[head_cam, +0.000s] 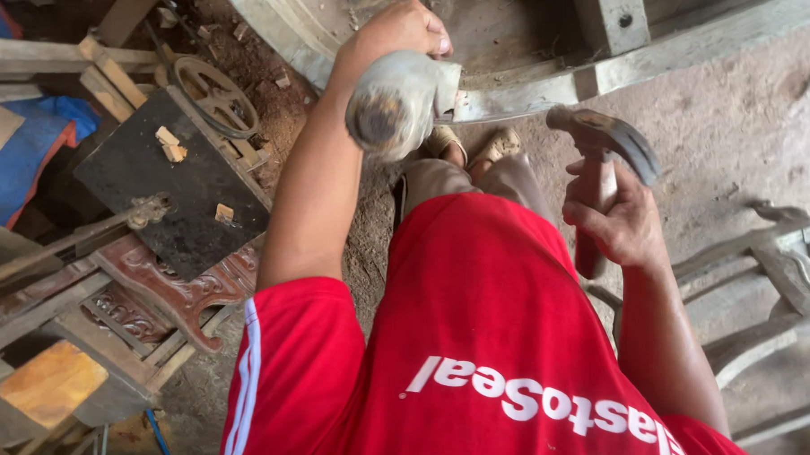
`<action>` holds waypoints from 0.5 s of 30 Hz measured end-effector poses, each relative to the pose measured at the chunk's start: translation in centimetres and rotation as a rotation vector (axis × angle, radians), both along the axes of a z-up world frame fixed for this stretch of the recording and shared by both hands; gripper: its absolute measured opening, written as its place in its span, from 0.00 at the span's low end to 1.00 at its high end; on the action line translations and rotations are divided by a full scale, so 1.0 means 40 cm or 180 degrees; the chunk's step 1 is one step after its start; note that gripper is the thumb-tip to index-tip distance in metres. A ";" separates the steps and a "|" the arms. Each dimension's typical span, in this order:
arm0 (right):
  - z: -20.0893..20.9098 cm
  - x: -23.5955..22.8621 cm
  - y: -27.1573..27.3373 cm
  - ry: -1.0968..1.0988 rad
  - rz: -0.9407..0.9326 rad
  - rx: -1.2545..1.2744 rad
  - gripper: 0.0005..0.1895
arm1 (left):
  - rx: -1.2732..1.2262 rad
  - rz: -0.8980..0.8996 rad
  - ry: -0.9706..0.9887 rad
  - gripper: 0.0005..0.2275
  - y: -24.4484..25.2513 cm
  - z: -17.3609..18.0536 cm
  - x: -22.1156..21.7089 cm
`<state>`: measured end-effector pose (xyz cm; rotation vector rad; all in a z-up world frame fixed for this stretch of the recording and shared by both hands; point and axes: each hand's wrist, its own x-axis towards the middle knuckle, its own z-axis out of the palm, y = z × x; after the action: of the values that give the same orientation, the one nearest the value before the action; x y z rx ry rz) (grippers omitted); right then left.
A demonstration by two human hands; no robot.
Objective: The person hammers nails into a curved wooden furniture leg to secure it to a larger wooden frame. They repeatedly pick nails from a compartment, position them, and strike with a hammer while adjusting the leg's orientation.
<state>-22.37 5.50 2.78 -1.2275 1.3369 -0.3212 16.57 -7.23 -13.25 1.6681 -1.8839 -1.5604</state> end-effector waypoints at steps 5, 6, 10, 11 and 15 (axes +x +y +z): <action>-0.061 0.018 0.046 0.1220 0.0679 -0.0896 0.25 | 0.0924 0.1287 0.1456 0.10 0.057 -0.085 0.005; -0.069 0.032 0.051 0.1219 0.0636 -0.1011 0.25 | 0.1017 0.1408 0.1705 0.10 0.064 -0.093 0.005; -0.053 0.064 0.092 0.1186 0.0546 -0.1286 0.27 | 0.0604 0.1025 0.1237 0.10 0.147 -0.119 0.010; -0.059 0.093 0.088 0.1104 0.0441 -0.1480 0.28 | 0.0416 0.0895 0.1077 0.10 0.119 -0.120 0.021; -0.076 0.199 0.111 0.1132 0.0012 -0.1828 0.27 | -0.0066 0.0319 0.0629 0.09 0.054 -0.134 0.020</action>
<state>-14.43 9.94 -0.28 -1.8292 1.6044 -0.5258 17.37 -5.08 -18.63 1.5130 -1.6865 -1.5952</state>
